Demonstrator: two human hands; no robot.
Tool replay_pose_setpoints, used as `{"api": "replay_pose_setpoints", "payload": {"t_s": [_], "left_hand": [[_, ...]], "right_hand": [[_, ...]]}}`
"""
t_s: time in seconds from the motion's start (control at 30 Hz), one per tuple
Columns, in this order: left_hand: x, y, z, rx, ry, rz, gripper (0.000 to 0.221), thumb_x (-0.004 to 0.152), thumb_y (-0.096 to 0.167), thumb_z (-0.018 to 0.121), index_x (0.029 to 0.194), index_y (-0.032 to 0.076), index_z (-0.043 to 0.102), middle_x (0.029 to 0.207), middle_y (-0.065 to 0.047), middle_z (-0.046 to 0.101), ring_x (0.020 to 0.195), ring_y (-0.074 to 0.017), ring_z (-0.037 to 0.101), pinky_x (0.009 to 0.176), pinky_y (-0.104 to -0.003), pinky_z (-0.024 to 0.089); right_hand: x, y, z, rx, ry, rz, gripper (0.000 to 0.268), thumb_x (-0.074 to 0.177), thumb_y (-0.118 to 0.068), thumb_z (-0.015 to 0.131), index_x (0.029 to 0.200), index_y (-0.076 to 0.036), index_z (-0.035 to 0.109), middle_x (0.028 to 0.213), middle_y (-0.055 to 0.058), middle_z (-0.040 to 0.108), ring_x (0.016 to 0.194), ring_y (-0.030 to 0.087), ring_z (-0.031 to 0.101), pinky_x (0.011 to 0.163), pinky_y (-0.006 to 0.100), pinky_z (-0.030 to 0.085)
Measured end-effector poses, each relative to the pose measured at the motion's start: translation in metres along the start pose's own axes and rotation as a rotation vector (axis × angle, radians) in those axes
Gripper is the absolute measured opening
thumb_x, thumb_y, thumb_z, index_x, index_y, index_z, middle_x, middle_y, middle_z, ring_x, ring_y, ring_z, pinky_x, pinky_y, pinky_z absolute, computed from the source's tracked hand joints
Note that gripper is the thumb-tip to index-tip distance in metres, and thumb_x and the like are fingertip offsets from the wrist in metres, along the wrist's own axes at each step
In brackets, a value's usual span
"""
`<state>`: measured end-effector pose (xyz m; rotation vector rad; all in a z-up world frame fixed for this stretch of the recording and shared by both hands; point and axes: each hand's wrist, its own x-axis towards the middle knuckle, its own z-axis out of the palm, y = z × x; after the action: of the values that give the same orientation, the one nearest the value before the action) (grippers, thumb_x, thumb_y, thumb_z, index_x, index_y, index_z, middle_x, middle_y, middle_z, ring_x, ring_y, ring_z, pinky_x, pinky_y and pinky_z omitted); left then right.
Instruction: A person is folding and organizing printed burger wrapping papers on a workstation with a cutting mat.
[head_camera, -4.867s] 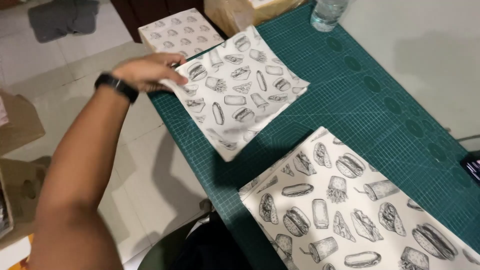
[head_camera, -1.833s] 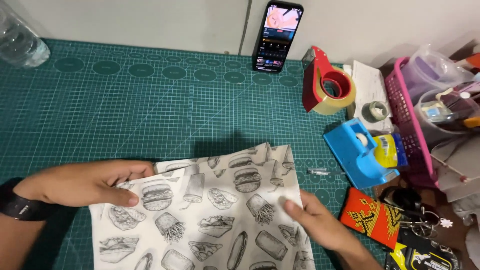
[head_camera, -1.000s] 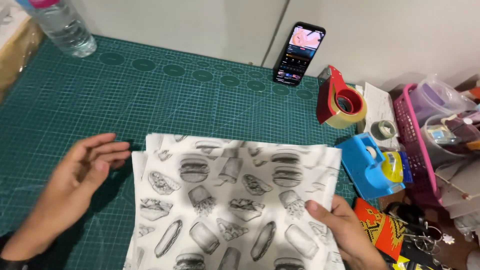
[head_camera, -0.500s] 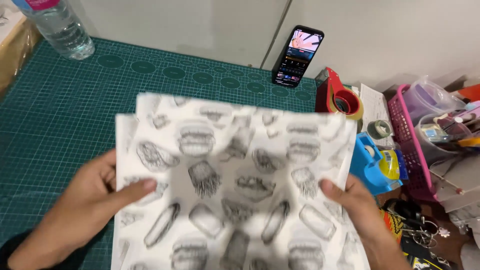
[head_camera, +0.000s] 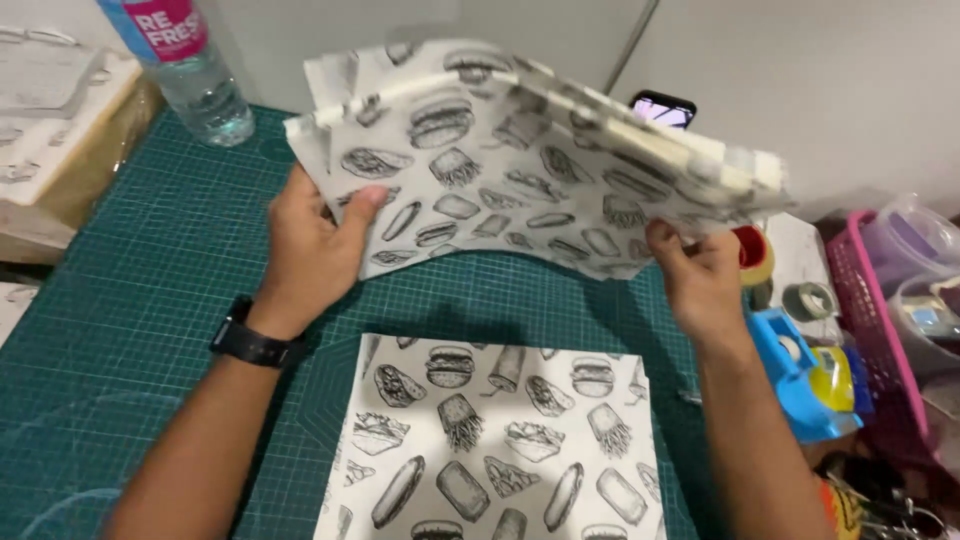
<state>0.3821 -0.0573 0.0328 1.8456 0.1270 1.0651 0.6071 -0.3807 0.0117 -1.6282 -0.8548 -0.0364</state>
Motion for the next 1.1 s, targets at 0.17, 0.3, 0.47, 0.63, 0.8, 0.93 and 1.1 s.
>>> {"api": "replay_pose_setpoints", "payload": {"t_s": [0.17, 0.3, 0.47, 0.63, 0.8, 0.93, 1.1], "left_hand": [[-0.013, -0.027, 0.017, -0.202, -0.029, -0.077, 0.051, 0.096, 0.009, 0.072, 0.136, 0.003, 0.042, 0.118, -0.015, 0.062, 0.113, -0.0242, 0.064, 0.095, -0.045, 0.056], [-0.011, -0.028, 0.029, -0.089, 0.000, -0.075, 0.027, 0.101, 0.011, 0.065, 0.122, 0.001, 0.051, 0.109, -0.016, 0.065, 0.107, -0.0263, 0.064, 0.091, -0.048, 0.051], [-0.010, -0.028, 0.023, -0.182, -0.022, -0.114, 0.040, 0.099, 0.014, 0.067, 0.130, 0.005, 0.042, 0.115, -0.016, 0.060, 0.110, -0.0234, 0.059, 0.097, -0.049, 0.048], [-0.008, -0.015, 0.030, -0.237, -0.048, -0.232, 0.039, 0.102, 0.017, 0.058, 0.135, 0.003, 0.042, 0.124, -0.017, 0.057, 0.116, -0.0228, 0.055, 0.103, -0.049, 0.044], [-0.009, -0.025, 0.027, -0.266, -0.052, -0.199, 0.037, 0.101, 0.017, 0.062, 0.130, 0.005, 0.043, 0.118, -0.014, 0.058, 0.115, -0.0208, 0.055, 0.101, -0.048, 0.045], [-0.020, -0.049, 0.032, -0.208, -0.077, -0.175, 0.035, 0.095, 0.007, 0.063, 0.126, 0.004, 0.047, 0.109, -0.015, 0.063, 0.106, -0.0277, 0.063, 0.095, -0.051, 0.048], [-0.016, -0.023, 0.036, -0.183, -0.035, -0.166, 0.028, 0.099, 0.013, 0.062, 0.123, 0.004, 0.050, 0.111, -0.013, 0.066, 0.108, -0.0202, 0.062, 0.095, -0.048, 0.050]], "right_hand": [[-0.008, 0.007, 0.038, 0.119, 0.009, 0.005, 0.048, 0.100, -0.012, 0.067, 0.143, 0.001, 0.052, 0.137, 0.016, 0.061, 0.128, 0.022, 0.054, 0.113, 0.053, 0.044], [-0.006, 0.037, 0.031, 0.102, 0.065, -0.033, 0.045, 0.102, -0.003, 0.062, 0.145, 0.002, 0.050, 0.135, 0.015, 0.058, 0.126, 0.025, 0.053, 0.114, 0.051, 0.042], [-0.006, 0.034, 0.031, 0.088, 0.027, -0.069, 0.063, 0.101, -0.013, 0.066, 0.154, 0.000, 0.036, 0.149, 0.021, 0.049, 0.136, 0.029, 0.046, 0.115, 0.057, 0.037], [-0.002, 0.010, 0.051, 0.084, 0.126, -0.046, 0.056, 0.101, -0.012, 0.071, 0.148, 0.001, 0.046, 0.135, 0.016, 0.059, 0.122, 0.021, 0.054, 0.111, 0.049, 0.046], [-0.003, 0.013, 0.047, 0.050, 0.082, -0.053, 0.055, 0.101, -0.011, 0.070, 0.148, 0.001, 0.045, 0.136, 0.019, 0.057, 0.126, 0.028, 0.055, 0.111, 0.053, 0.044], [-0.011, 0.013, 0.054, 0.029, 0.084, 0.020, 0.051, 0.096, -0.004, 0.072, 0.142, 0.002, 0.050, 0.128, 0.017, 0.058, 0.119, 0.025, 0.056, 0.106, 0.052, 0.045], [-0.013, 0.019, 0.056, -0.008, 0.136, -0.004, 0.043, 0.097, 0.002, 0.071, 0.137, 0.006, 0.054, 0.123, 0.021, 0.061, 0.116, 0.032, 0.061, 0.104, 0.051, 0.048]]}}
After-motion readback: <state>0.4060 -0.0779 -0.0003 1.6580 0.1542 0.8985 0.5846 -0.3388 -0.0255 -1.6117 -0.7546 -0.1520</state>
